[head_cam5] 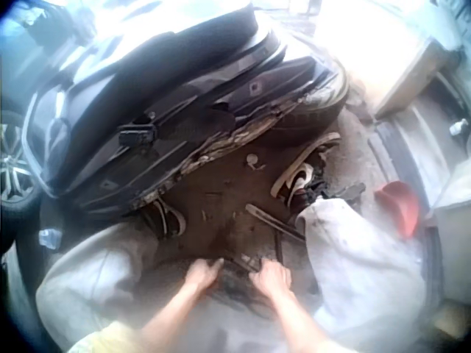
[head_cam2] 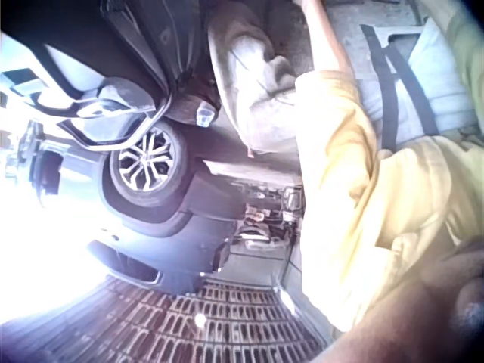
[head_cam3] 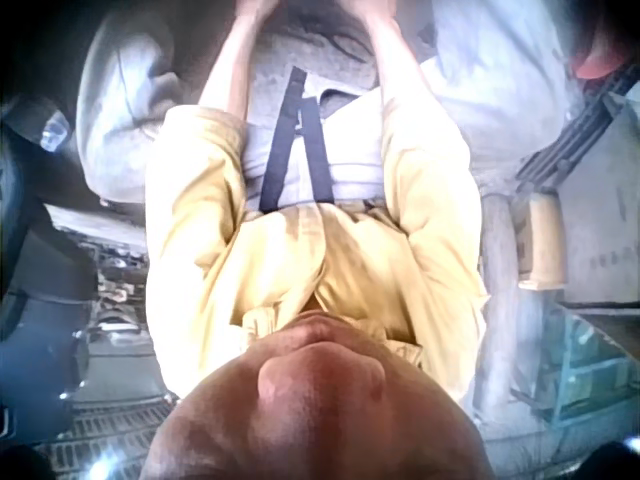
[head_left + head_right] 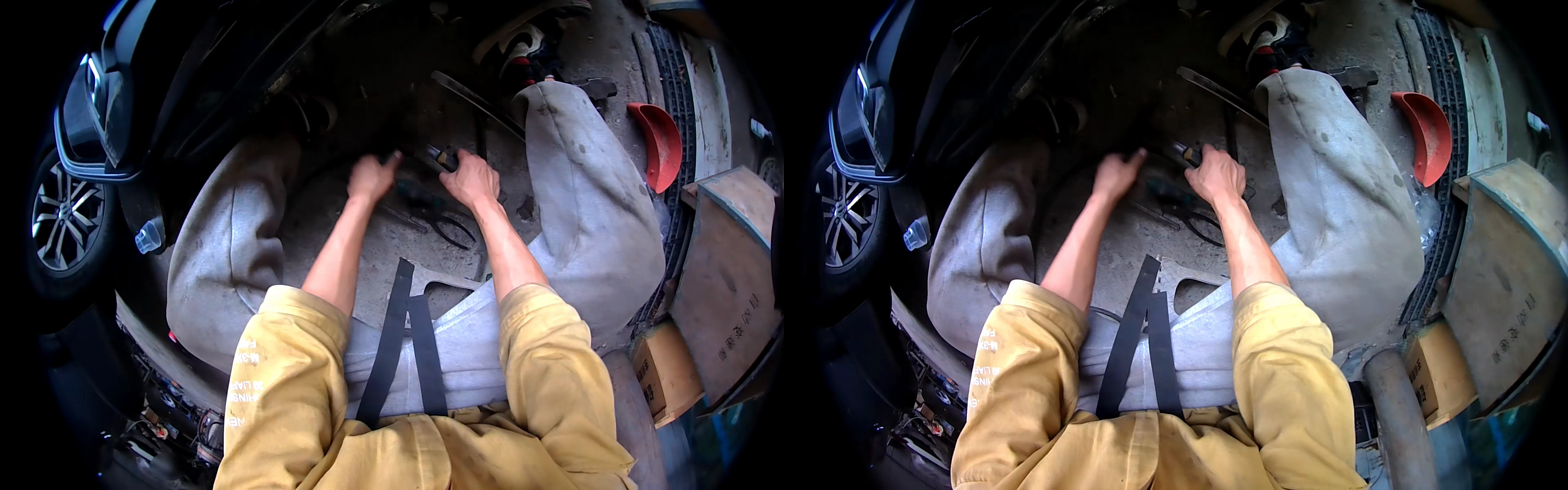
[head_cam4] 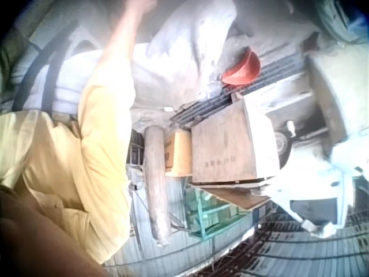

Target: The person sits on the floor in a workshop and uses a hammer and a metal chisel to chip away at the damaged edge of a black car bumper. They repeatedly strike the chisel to remove material from the bumper's surface.

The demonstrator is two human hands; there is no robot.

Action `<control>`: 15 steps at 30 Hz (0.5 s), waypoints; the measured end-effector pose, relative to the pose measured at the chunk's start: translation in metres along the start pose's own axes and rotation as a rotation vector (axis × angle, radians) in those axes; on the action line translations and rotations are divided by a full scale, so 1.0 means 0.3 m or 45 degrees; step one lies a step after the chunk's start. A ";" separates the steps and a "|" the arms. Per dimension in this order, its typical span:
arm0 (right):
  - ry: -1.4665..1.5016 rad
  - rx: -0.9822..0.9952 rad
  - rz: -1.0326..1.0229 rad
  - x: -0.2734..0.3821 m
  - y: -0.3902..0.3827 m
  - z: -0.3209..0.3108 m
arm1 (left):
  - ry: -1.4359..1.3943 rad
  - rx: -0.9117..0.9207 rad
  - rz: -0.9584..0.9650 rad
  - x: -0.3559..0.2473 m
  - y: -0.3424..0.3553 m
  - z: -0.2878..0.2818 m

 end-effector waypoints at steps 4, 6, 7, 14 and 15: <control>0.027 -0.069 0.147 -0.011 -0.057 -0.157 | 0.141 -0.072 -0.220 0.058 -0.111 0.180; 0.074 -0.134 0.159 0.014 -0.081 -0.230 | -0.088 -0.098 -0.432 0.101 -0.112 0.206; 0.107 -0.188 0.154 0.027 -0.104 -0.263 | -0.226 -0.094 -0.551 0.122 -0.119 0.222; 1.236 -0.017 0.292 0.112 -0.335 -0.320 | -0.420 -0.575 -0.125 0.012 -0.200 0.223; 1.325 -0.038 0.273 0.118 -0.378 -0.328 | -0.618 -0.623 -0.015 -0.029 -0.214 0.194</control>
Point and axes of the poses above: each hand's wrist, its own y-axis towards the middle knuckle, its own z-axis out of the palm, x = y × z, the point moved 4 cm from there along y, towards the middle knuckle, and after that the axes turned 6 degrees about -x, right-handed, at the moved point
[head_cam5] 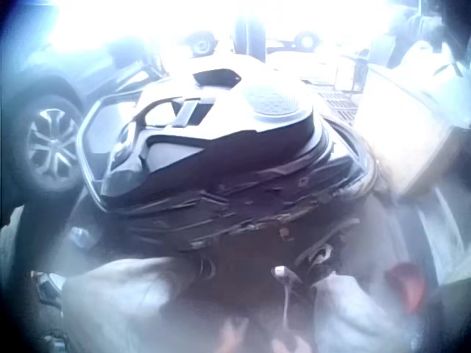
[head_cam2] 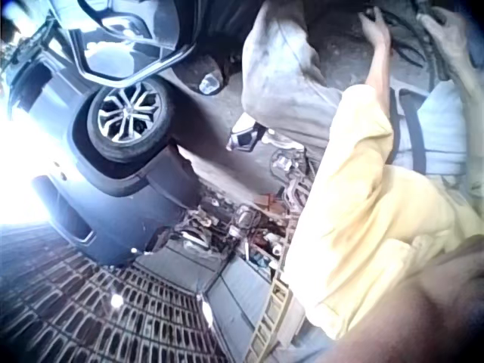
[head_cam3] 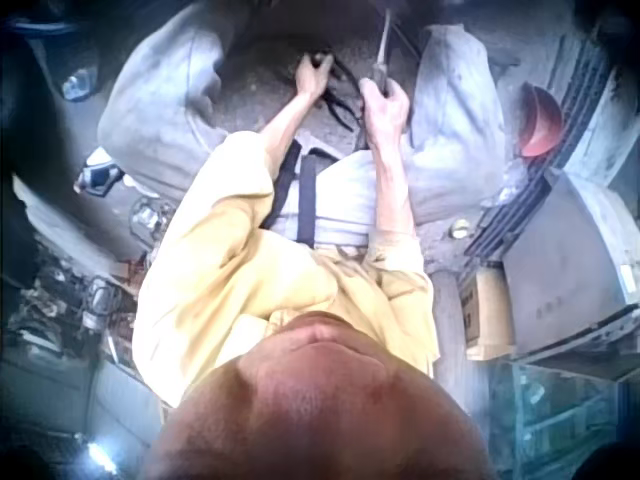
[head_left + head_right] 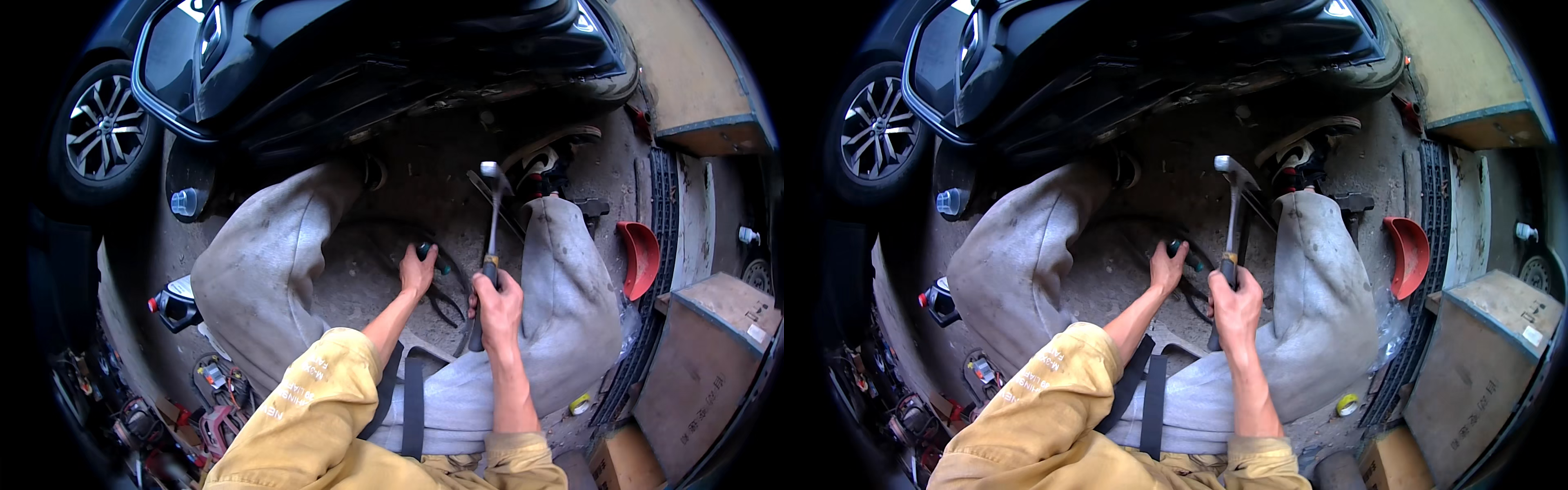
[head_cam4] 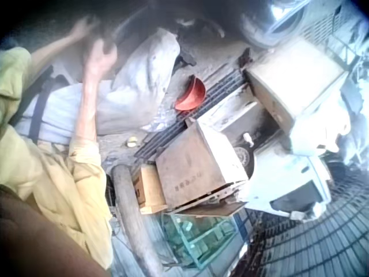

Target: The person sits on the floor in a workshop and uses a hammer and a metal chisel to chip away at the damaged edge of a black car bumper. They repeatedly strike the chisel to remove material from the bumper's surface.

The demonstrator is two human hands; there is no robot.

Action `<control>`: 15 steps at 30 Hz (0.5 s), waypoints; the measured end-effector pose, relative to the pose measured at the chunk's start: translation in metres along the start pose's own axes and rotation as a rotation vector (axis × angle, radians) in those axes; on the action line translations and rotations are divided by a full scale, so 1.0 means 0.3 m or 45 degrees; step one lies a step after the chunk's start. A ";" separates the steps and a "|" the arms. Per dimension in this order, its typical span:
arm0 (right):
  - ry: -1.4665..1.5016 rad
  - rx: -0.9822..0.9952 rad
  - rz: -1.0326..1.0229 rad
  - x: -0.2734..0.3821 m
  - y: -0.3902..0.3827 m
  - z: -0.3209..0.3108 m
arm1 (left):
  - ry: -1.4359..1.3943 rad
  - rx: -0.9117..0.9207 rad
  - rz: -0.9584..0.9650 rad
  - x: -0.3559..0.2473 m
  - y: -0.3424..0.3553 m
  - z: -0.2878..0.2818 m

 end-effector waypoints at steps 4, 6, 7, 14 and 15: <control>0.180 -0.180 -0.350 0.064 -0.081 -0.041 | -0.837 0.140 0.040 -0.283 0.065 -0.068; 0.357 -0.150 -0.422 0.102 -0.068 -0.054 | -0.941 0.266 0.147 -0.461 0.101 -0.098; 0.409 -0.152 -0.405 0.115 -0.058 -0.062 | -0.788 0.204 0.353 -0.556 0.103 -0.117; 0.378 -0.299 -0.401 0.113 -0.028 -0.094 | -0.142 0.059 1.449 -0.988 0.138 -0.090; 0.349 -0.295 -0.418 0.106 -0.026 -0.093 | -0.100 0.005 1.482 -1.000 0.155 -0.087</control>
Point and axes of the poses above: each hand's wrist, its own y-axis towards the middle knuckle, its own z-axis out of the palm, x = y × z, the point moved 4 cm from there along y, towards the middle knuckle, and after that the axes turned 6 degrees about -x, right-handed, at the moved point
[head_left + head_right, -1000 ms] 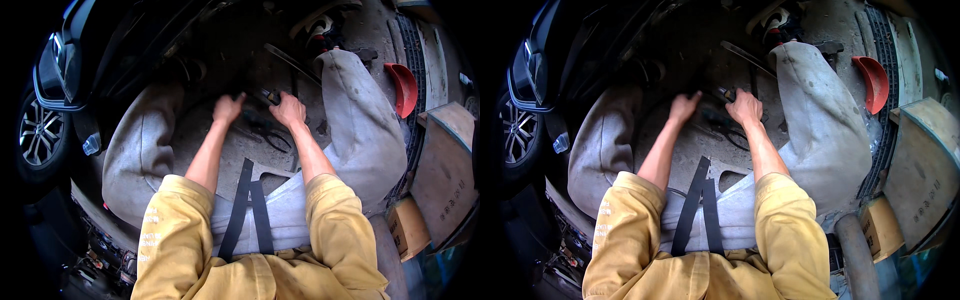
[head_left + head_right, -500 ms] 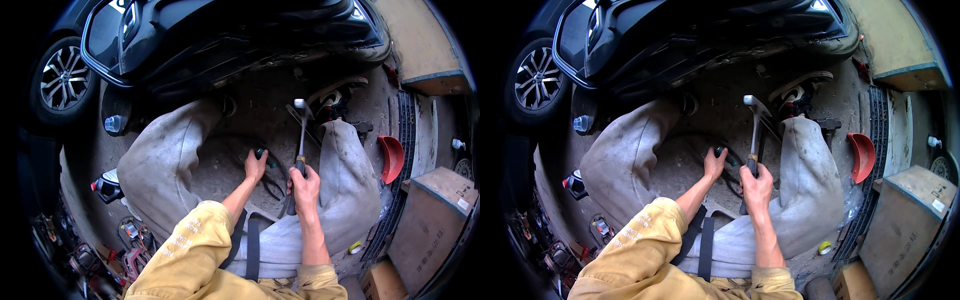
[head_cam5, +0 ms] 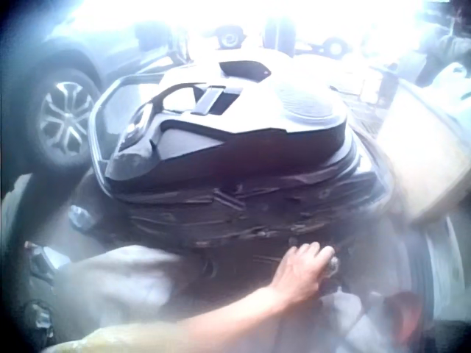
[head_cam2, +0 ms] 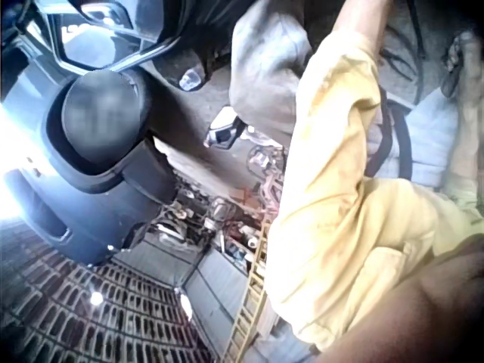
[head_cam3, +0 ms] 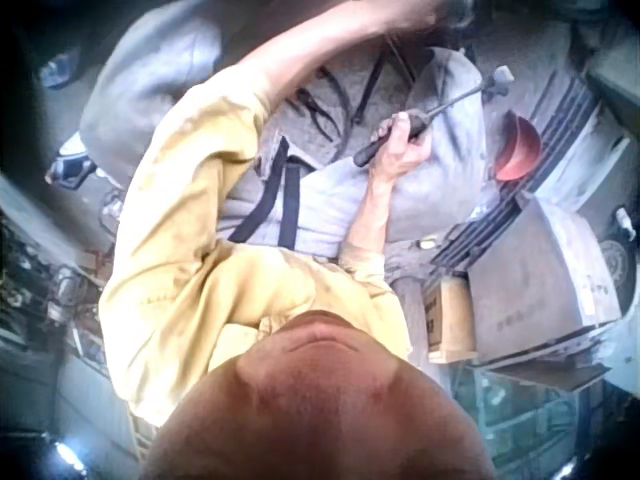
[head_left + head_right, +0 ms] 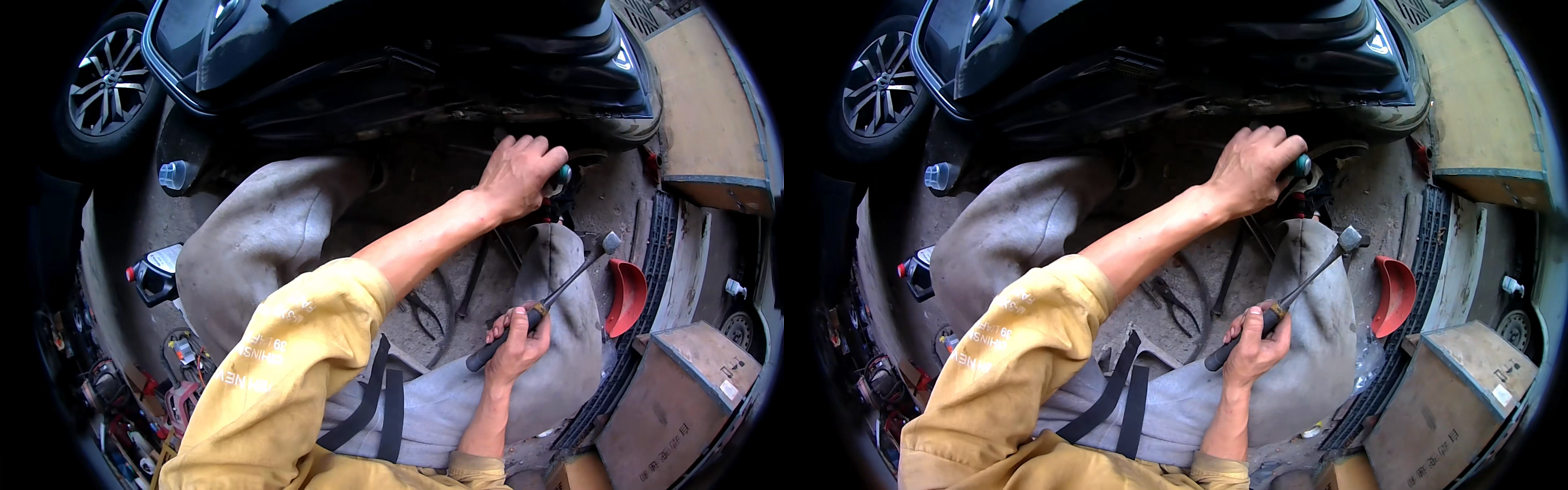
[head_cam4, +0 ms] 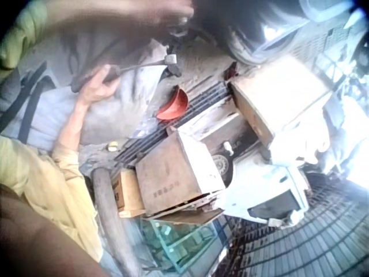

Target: The person sits on the floor in a workshop and uses a hammer and a metal chisel to chip away at the damaged edge of a black car bumper. They repeatedly strike the chisel to remove material from the bumper's surface.

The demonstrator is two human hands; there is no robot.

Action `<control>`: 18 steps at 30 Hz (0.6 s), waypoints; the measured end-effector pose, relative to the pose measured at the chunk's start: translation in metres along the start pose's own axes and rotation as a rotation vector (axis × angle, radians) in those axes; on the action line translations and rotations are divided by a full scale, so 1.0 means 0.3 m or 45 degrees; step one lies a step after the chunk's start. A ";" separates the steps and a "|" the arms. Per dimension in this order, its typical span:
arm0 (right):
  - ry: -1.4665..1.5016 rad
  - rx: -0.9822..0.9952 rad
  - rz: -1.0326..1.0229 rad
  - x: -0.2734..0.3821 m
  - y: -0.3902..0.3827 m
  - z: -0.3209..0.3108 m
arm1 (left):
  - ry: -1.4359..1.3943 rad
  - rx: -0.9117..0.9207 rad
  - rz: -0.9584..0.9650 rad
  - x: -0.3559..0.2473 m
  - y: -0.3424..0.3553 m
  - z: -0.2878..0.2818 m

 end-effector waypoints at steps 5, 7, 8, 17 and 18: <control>-0.049 0.011 0.001 -0.035 0.040 0.009 | 0.065 -0.133 0.029 0.074 0.024 -0.015; -0.075 0.010 0.059 -0.054 0.057 0.018 | 0.013 -0.126 0.076 0.087 0.026 -0.014; -0.049 0.016 0.089 -0.063 0.062 0.023 | -0.014 -0.132 0.095 0.090 0.029 -0.011; -0.222 -0.031 0.329 -0.174 0.046 0.032 | -0.026 -0.109 0.218 0.129 0.022 0.054; -0.273 -0.021 0.331 -0.185 0.044 0.037 | 0.019 -0.083 0.211 0.131 0.018 0.062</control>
Point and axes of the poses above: each hand's wrist, its own y-axis towards the middle knuckle, its own z-axis out of the palm, x = y × z, the point moved 4 cm from there along y, towards the middle knuckle, and after that the axes turned 6 degrees about -x, right-handed, at the moved point
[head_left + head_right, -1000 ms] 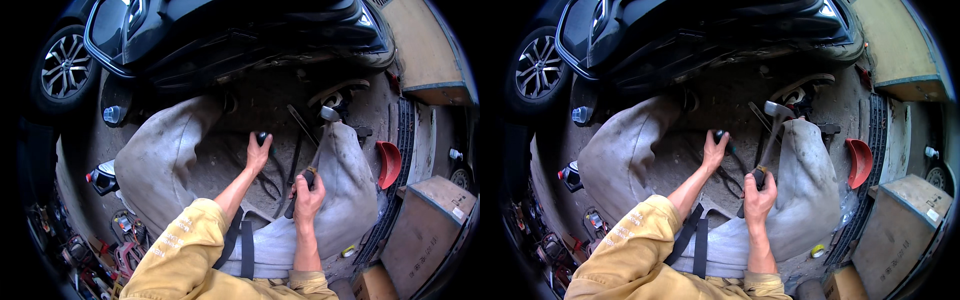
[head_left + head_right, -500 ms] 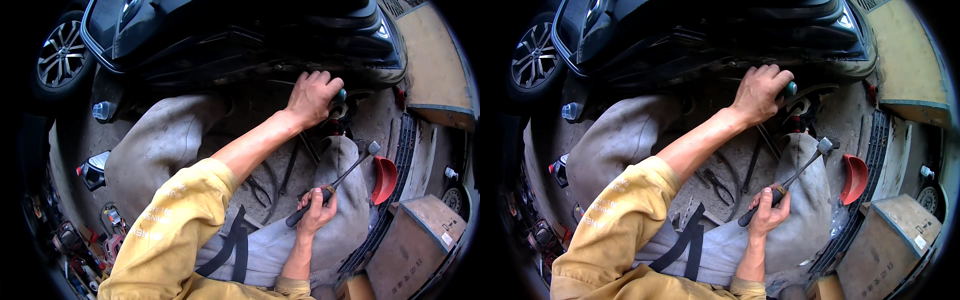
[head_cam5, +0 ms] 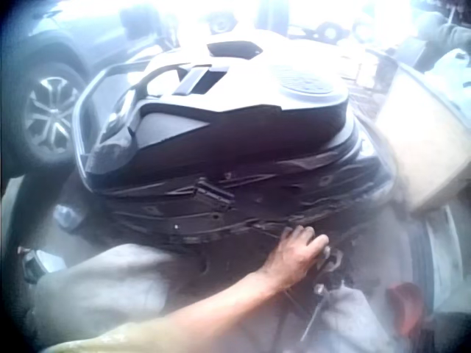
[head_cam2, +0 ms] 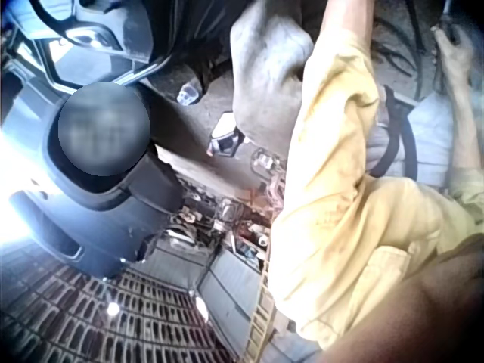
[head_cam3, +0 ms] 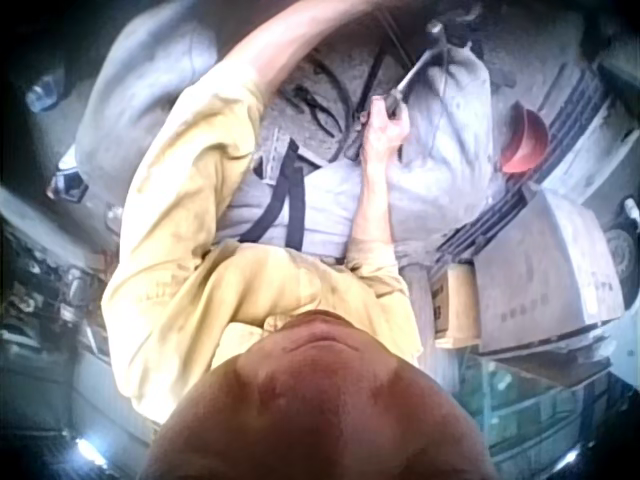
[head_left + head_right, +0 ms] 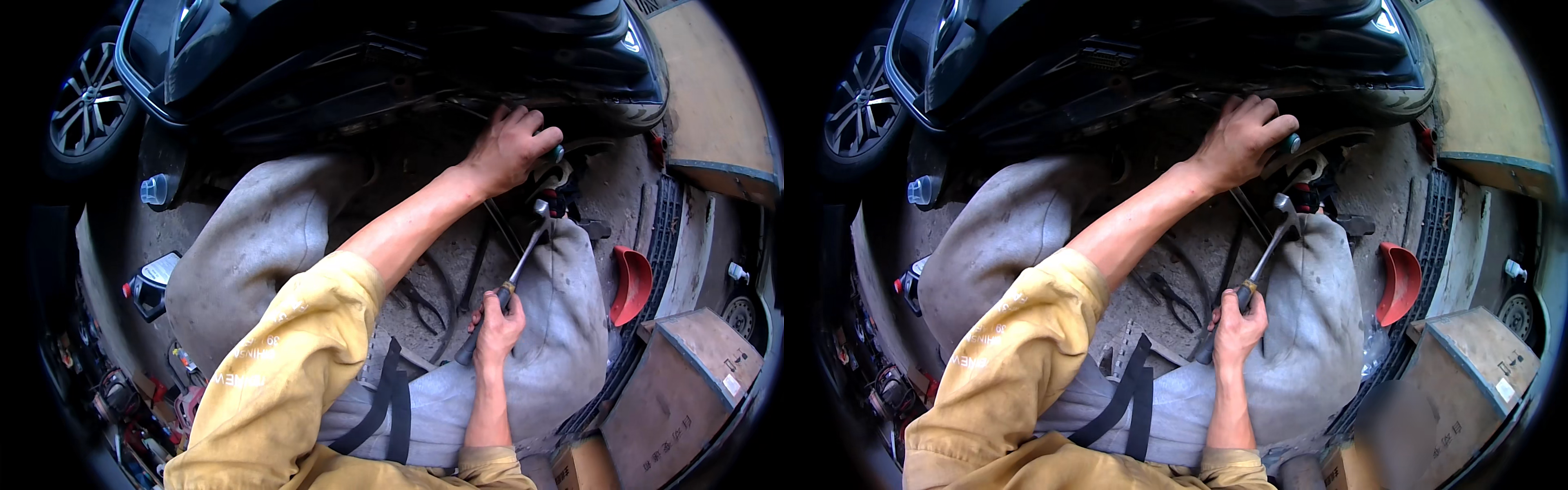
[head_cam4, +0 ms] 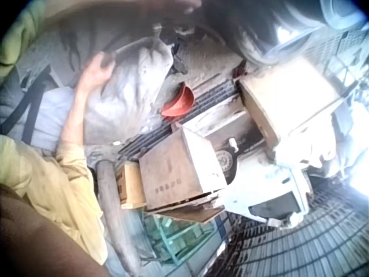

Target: The person sits on the floor in a workshop and uses a hammer and a metal chisel to chip away at the damaged edge of a black car bumper. They repeatedly strike the chisel to remove material from the bumper's surface.

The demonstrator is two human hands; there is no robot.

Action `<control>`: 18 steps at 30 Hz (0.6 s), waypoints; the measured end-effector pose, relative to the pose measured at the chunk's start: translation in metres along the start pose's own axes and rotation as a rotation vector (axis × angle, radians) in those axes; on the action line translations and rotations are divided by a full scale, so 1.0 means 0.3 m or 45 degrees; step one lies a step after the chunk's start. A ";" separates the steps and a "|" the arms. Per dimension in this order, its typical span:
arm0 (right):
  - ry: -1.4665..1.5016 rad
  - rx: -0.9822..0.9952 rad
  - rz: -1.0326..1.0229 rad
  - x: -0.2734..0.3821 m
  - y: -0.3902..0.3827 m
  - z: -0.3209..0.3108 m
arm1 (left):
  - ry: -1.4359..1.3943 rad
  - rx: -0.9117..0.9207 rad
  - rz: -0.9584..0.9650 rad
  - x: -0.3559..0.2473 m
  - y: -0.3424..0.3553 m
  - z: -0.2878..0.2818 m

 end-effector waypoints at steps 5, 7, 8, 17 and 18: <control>-0.725 -0.138 -0.443 -0.009 0.020 0.020 | 0.052 0.052 -0.048 -0.005 -0.022 0.020; -0.838 -0.113 -0.485 -0.045 0.028 0.036 | 0.038 0.088 -0.069 -0.003 -0.028 0.029; -0.887 -0.031 -0.417 -0.077 0.035 0.047 | 0.035 0.108 -0.075 -0.001 -0.035 0.031; -0.617 0.081 -0.333 -0.036 0.244 0.161 | 0.076 0.134 -0.104 0.042 -0.086 0.020; -0.304 0.033 -0.308 0.033 0.317 0.170 | 0.069 0.116 -0.140 0.041 -0.093 0.016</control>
Point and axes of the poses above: each hand's wrist, its own y-axis towards the middle knuckle, its own z-axis out of the palm, x = y × z, the point moved 4 cm from there along y, towards the middle knuckle, and after that the axes turned 6 degrees about -x, right-handed, at the moved point
